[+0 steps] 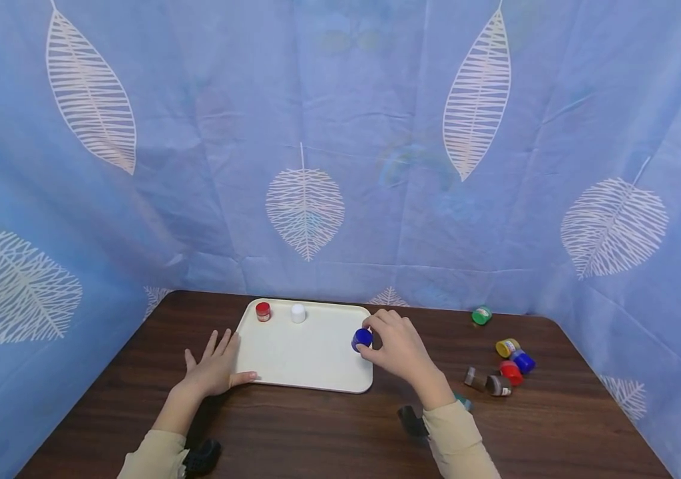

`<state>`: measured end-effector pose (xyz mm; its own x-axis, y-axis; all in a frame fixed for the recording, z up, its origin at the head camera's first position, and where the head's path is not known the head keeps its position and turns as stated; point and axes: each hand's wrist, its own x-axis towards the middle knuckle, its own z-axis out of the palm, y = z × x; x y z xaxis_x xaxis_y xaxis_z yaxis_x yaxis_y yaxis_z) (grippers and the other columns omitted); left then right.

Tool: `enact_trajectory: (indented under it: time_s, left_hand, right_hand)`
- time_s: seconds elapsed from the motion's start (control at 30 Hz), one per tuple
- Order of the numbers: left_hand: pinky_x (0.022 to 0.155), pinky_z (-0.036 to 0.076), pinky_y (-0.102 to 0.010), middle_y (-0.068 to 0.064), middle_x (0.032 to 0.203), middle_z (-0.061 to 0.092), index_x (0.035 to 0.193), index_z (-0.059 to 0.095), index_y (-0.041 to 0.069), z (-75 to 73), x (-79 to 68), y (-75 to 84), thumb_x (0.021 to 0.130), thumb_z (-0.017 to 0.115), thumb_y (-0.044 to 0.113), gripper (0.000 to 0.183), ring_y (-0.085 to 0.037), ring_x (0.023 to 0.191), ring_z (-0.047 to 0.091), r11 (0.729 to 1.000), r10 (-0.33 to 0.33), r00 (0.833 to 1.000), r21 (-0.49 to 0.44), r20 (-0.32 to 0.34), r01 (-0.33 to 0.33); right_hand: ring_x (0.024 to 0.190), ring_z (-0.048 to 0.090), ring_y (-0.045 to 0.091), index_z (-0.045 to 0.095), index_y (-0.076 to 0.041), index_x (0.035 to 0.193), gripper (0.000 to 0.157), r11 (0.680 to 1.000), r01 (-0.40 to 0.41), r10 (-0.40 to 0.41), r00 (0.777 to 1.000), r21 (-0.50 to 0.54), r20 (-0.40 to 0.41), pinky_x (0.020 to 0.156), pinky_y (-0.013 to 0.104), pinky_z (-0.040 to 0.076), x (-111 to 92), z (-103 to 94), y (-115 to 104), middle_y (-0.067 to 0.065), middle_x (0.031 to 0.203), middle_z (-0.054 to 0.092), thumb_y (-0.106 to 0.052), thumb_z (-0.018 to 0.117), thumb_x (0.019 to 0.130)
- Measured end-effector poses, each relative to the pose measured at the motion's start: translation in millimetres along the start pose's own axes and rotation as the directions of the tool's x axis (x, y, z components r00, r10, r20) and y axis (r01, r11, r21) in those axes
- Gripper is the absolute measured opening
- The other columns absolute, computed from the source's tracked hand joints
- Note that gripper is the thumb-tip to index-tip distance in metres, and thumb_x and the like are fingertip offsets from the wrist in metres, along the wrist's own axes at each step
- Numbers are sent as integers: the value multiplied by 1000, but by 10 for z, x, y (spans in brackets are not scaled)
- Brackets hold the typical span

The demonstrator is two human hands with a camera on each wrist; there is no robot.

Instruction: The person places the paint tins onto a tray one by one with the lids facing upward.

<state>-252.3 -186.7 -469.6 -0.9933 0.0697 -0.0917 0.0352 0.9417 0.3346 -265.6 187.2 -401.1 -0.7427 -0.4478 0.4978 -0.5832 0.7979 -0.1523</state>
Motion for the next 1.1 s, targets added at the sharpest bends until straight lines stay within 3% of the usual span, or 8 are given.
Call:
enact_trajectory:
  time_s: [0.23, 0.43, 0.6, 0.83, 1.1]
  left_hand:
    - [105, -2, -81, -18, 163, 14, 155, 22, 6, 1, -22, 3, 78, 61, 72, 109, -41, 152, 4, 999, 45, 999, 18, -11, -44]
    - [107, 1, -79, -18, 162, 19, 155, 25, 6, -50, -43, 39, 80, 61, 70, 105, -40, 152, 8, 996, 79, 996, 45, -32, -78]
    - [107, 5, -79, -21, 160, 25, 152, 31, 5, -59, -39, 88, 78, 65, 69, 103, -41, 151, 13, 995, 98, 994, 15, -49, -97]
    - [109, 7, -78, -22, 159, 27, 152, 32, 4, -4, -8, 98, 77, 63, 73, 107, -39, 150, 17, 997, 83, 995, 16, -57, -82]
    - [109, 6, -78, -21, 159, 27, 152, 30, 2, 20, 8, 95, 75, 62, 76, 112, -39, 150, 18, 996, 74, 995, 47, -63, -72]
  right_hand:
    - [80, 51, 13, 69, -15, 100, 33, 999, -37, 37, 999, -14, 7, 68, 31, 39, 130, 117, -31, -1, 91, 63, -36, 80, 77]
    - [85, 58, 16, 68, -16, 97, 31, 999, -46, 46, 999, -7, -25, 72, 37, 46, 253, 205, -81, 1, 92, 64, -37, 79, 78]
    - [88, 59, 19, 68, -15, 97, 30, 998, -59, 59, 998, 15, -22, 76, 42, 49, 352, 265, -137, 0, 93, 65, -37, 78, 79]
    - [87, 59, 19, 69, -14, 101, 30, 997, -67, 66, 998, 27, 21, 74, 38, 51, 490, 331, -164, 3, 95, 66, -37, 76, 82]
    - [90, 58, 20, 69, -14, 104, 34, 995, -89, 91, 993, -35, 79, 73, 39, 50, 644, 459, -129, 2, 97, 64, -39, 75, 82]
